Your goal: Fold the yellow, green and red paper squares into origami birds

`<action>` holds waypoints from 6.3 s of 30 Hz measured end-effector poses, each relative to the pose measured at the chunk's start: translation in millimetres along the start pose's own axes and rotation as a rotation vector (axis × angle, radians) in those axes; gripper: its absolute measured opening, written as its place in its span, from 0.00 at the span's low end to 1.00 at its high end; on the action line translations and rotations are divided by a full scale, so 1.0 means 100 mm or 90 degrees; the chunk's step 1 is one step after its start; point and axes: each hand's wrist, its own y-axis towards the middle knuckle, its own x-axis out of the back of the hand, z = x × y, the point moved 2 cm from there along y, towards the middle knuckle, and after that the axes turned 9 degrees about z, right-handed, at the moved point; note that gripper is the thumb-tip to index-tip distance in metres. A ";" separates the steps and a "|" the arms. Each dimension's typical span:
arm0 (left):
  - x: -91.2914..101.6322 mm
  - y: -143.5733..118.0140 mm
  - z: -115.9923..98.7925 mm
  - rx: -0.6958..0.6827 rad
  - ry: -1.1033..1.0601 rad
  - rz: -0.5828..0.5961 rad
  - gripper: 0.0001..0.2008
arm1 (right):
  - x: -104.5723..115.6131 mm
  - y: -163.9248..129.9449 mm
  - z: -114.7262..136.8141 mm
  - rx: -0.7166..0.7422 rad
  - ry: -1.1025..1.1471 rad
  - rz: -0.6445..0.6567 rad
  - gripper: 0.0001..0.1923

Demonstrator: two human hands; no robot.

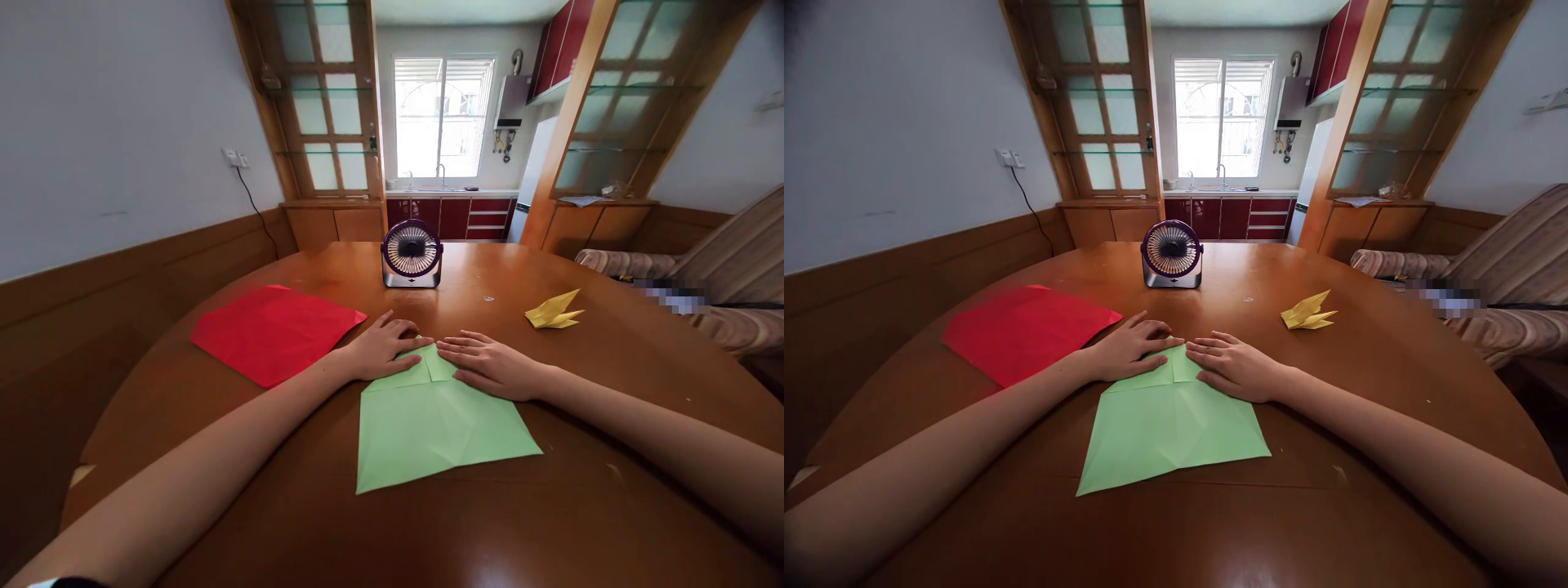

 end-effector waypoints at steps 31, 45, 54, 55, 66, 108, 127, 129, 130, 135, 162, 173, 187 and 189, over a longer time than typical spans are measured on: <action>0.05 0.00 -0.01 0.017 -0.059 -0.062 0.23 | 0.03 -0.01 0.00 -0.030 0.043 0.036 0.26; 0.05 0.02 -0.03 -0.036 -0.030 -0.049 0.25 | 0.03 -0.03 0.00 -0.036 0.034 0.020 0.25; 0.07 0.03 -0.05 -0.076 -0.023 0.021 0.24 | 0.05 -0.04 0.02 0.004 -0.031 -0.019 0.21; 0.07 0.03 -0.06 -0.072 -0.020 0.024 0.24 | 0.06 -0.05 0.02 0.010 -0.036 -0.024 0.20; 0.12 0.02 -0.14 -0.068 0.023 0.024 0.25 | 0.22 -0.36 0.06 0.082 -0.026 -0.061 0.13; 0.17 -0.28 -0.19 0.011 -0.085 -0.024 0.24 | 0.10 0.21 -0.39 0.005 0.155 0.048 0.21; -0.12 -0.21 -0.44 0.136 -0.095 0.083 0.32 | 0.03 0.26 0.04 -0.231 0.178 -0.146 0.09; -0.11 -0.21 -0.44 0.125 -0.099 0.065 0.30 | 0.01 0.27 0.04 -0.233 0.184 -0.156 0.08; -0.09 -0.21 -0.45 0.116 -0.104 0.057 0.29 | 0.00 0.27 0.04 -0.235 0.183 -0.159 0.08; 0.00 -0.22 -0.51 0.049 -0.161 0.055 0.26 | -0.02 0.28 0.03 -0.246 0.171 -0.161 0.07; -0.04 -0.21 -0.54 0.093 -0.159 0.173 0.36 | -0.02 0.28 0.07 -0.317 0.169 -0.144 0.10; -0.02 -0.21 -0.54 0.082 -0.158 0.176 0.36 | -0.06 0.30 0.01 -0.300 0.198 -0.135 0.10; -0.02 -0.20 -0.55 0.091 -0.161 0.191 0.36 | -0.10 0.31 0.00 -0.311 0.195 -0.129 0.09; -0.02 -0.20 -0.55 0.095 -0.161 0.197 0.36 | -0.10 0.32 -0.01 -0.312 0.188 -0.127 0.10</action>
